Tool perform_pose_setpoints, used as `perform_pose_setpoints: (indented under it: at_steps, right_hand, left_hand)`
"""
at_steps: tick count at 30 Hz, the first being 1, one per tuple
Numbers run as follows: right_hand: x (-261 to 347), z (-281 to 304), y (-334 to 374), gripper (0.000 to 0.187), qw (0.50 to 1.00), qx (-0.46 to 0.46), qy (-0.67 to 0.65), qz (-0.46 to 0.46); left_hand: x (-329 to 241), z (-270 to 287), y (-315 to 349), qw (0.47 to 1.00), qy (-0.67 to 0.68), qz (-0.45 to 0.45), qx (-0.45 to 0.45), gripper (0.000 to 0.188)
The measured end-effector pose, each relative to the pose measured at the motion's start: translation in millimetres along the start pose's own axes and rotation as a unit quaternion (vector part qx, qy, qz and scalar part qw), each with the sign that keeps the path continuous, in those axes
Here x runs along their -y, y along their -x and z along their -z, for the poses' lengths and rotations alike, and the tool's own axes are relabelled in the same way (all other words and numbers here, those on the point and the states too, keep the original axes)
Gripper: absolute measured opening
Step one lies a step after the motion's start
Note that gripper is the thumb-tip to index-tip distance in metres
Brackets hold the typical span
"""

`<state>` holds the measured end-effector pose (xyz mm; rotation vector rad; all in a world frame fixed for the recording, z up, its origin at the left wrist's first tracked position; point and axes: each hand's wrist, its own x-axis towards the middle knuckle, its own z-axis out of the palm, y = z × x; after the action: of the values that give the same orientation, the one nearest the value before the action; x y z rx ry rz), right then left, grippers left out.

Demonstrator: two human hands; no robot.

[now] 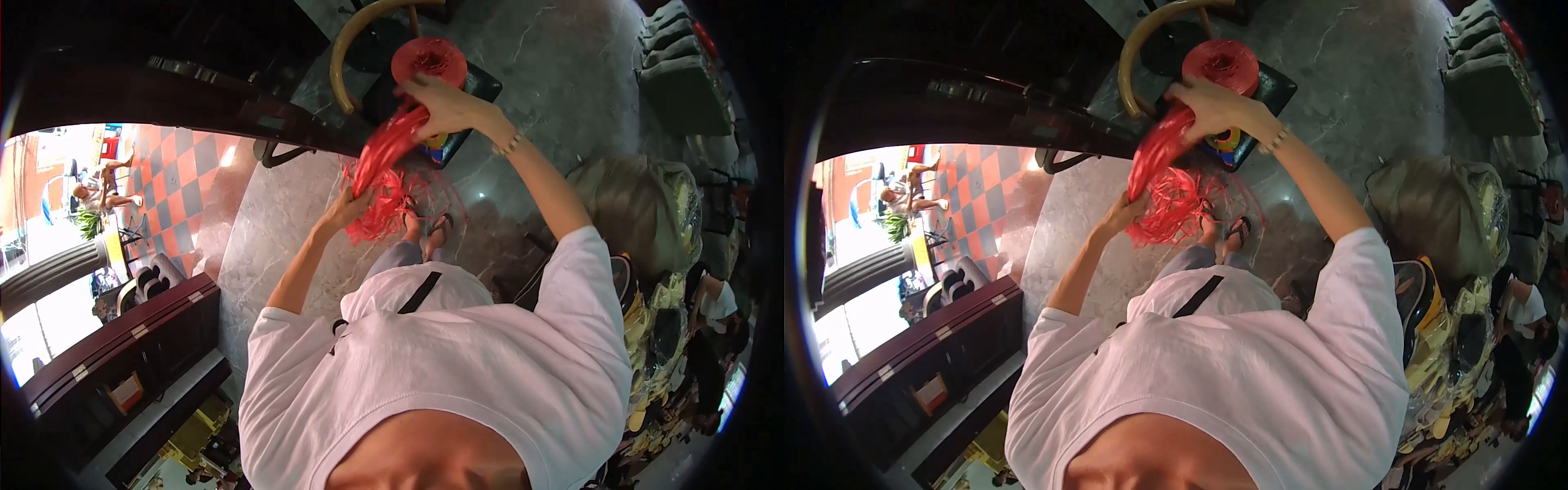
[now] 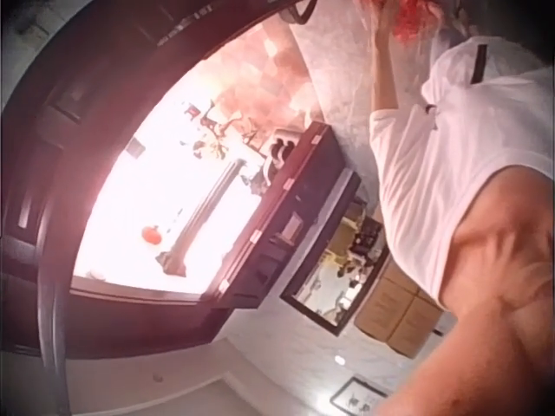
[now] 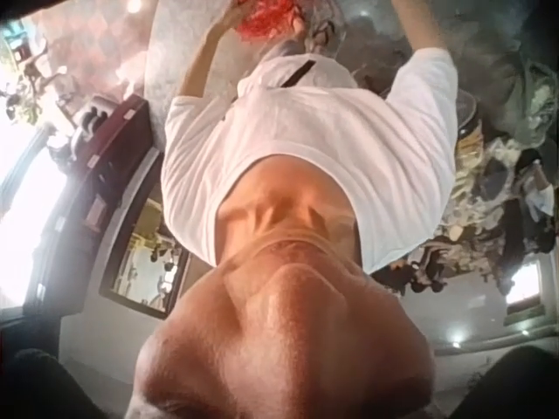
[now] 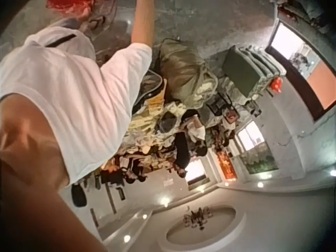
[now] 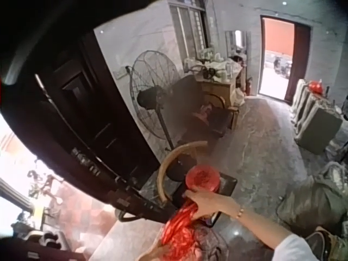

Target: Cutting lengths of red plastic strapping from a spool.

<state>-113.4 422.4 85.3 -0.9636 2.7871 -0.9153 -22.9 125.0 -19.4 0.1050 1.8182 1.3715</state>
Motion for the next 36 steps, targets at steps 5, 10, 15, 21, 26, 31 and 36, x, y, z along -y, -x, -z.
perform_pose_setpoints:
  at_steps: [5, 10, 15, 21, 26, 31, 36]
  right_hand:
    - [23.6, -52.4, 39.6, 0.048, 0.872, -0.420, -0.237, -0.078]
    - [77.0, -144.8, 76.5, 0.032, 0.852, -0.336, -0.353, -0.190]
    - [107.8, -203.7, 89.7, 0.030, 0.921, 0.094, -0.374, -0.056]
    - [110.2, -232.9, 78.5, 0.026, 0.908, 0.291, -0.300, 0.028]
    - [111.0, -245.7, 44.0, 0.023, 0.918, 0.254, -0.303, 0.039]
    - [77.2, -202.0, -9.9, 0.022, 0.968, 0.075, -0.216, 0.107]
    - [75.9, -135.2, -53.8, 0.025, 0.960, 0.028, -0.233, 0.152]
  left_hand:
    - [7.4, -31.3, 9.2, 0.938, 0.271, -0.127, -0.175, 0.029]
    - [6.1, -83.8, 25.9, 0.858, 0.401, -0.160, -0.280, 0.027]
    - [15.1, -93.4, 58.8, 0.787, 0.505, -0.139, -0.325, 0.021]
    - [45.3, -68.6, 118.0, 0.630, 0.667, -0.078, -0.389, 0.028]
    - [35.7, -35.6, 129.3, 0.547, 0.723, -0.133, -0.400, 0.030]
    - [-30.5, 8.8, 149.3, 0.568, 0.685, -0.305, -0.340, 0.025]
    - [-112.6, 9.5, 157.6, 0.613, 0.618, -0.410, -0.271, 0.022]
